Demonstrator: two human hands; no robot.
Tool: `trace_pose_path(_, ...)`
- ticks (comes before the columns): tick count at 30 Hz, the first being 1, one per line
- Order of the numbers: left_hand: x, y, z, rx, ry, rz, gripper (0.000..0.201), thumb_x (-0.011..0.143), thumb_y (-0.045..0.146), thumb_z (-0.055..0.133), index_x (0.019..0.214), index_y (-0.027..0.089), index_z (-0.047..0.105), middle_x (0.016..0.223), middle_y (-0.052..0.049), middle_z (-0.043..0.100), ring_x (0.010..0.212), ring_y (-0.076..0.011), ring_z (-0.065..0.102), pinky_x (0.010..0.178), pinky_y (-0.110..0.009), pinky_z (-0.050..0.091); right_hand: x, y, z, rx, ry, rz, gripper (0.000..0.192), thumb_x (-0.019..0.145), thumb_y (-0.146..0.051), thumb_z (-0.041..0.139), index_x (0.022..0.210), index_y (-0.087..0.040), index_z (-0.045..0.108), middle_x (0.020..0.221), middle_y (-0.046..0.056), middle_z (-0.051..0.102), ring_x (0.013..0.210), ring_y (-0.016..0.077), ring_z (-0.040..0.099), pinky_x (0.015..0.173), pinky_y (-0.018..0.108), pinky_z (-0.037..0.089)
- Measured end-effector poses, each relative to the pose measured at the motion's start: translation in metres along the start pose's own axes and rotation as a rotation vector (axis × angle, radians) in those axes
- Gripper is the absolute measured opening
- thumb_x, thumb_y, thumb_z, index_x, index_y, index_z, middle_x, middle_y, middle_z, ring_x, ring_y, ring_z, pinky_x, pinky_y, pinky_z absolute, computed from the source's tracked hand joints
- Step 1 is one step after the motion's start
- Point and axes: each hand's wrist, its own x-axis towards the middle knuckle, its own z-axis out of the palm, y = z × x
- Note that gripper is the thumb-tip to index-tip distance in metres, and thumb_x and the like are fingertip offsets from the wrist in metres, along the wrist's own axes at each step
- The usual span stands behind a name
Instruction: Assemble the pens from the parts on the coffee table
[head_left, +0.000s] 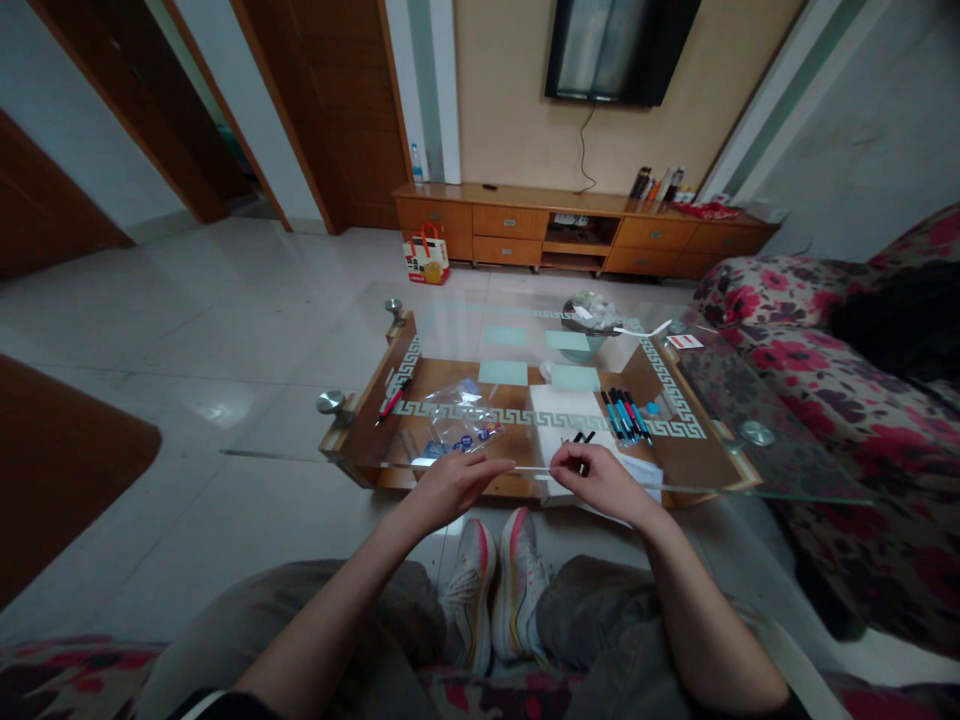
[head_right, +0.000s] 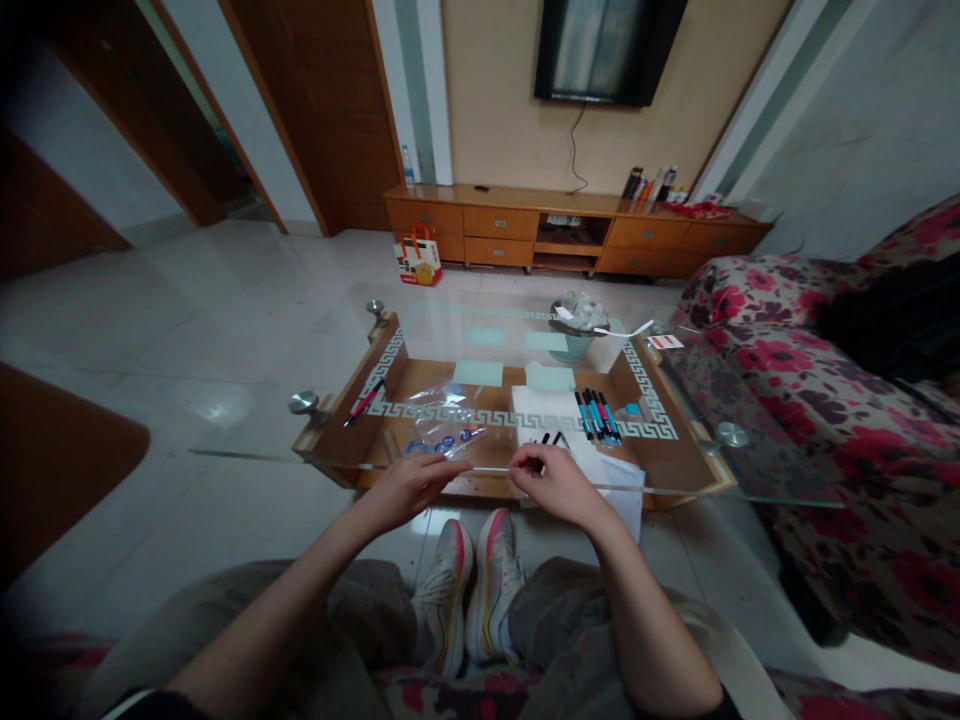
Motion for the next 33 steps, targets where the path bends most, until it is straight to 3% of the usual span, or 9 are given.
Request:
trace_pose_path(13, -0.001, 0.0, 0.0, -0.026, 0.014, -0.03, 0.032, 0.1, 0.022, 0.048, 0.127, 0.026, 0.064, 0.1, -0.006, 0.069, 0.087, -0.016, 0.065, 0.076, -0.025, 0.05, -0.006, 0.014, -0.013, -0.196, -0.159, 0.041, 0.016, 0.083, -0.023, 0.06, 0.08, -0.018, 0.075, 0.071, 0.001, 0.069, 0.066, 0.0147, 0.058, 0.062, 0.023, 0.04)
trace_pose_path(20, -0.001, -0.001, 0.001, -0.036, -0.006, -0.033, 0.032, 0.101, 0.025, 0.048, 0.13, 0.026, 0.061, 0.099, -0.006, 0.069, 0.086, -0.0162, 0.065, 0.076, -0.026, 0.049, 0.002, 0.033, -0.001, -0.326, 0.035, 0.232, 0.015, 0.081, -0.021, 0.059, 0.076, -0.018, 0.072, 0.075, 0.004, 0.072, 0.07, 0.0168, 0.063, 0.065, 0.024, 0.042)
trace_pose_path(25, -0.001, -0.002, 0.001, -0.037, -0.033, -0.03, 0.032, 0.101, 0.023, 0.047, 0.13, 0.025, 0.061, 0.102, -0.006, 0.069, 0.089, -0.0166, 0.064, 0.076, -0.026, 0.049, 0.004, 0.033, 0.009, -0.442, 0.127, 0.366, 0.012, 0.081, -0.022, 0.062, 0.077, -0.019, 0.073, 0.074, 0.006, 0.071, 0.071, 0.0183, 0.064, 0.064, 0.024, 0.041)
trace_pose_path(33, -0.001, -0.002, 0.002, -0.03, -0.043, -0.045, 0.033, 0.101, 0.023, 0.047, 0.13, 0.027, 0.061, 0.104, -0.005, 0.069, 0.09, -0.0172, 0.064, 0.077, -0.027, 0.049, 0.006, 0.027, 0.019, -0.52, 0.174, 0.426, 0.021, 0.086, -0.035, 0.06, 0.079, -0.019, 0.071, 0.08, 0.008, 0.071, 0.071, 0.0184, 0.064, 0.062, 0.025, 0.037)
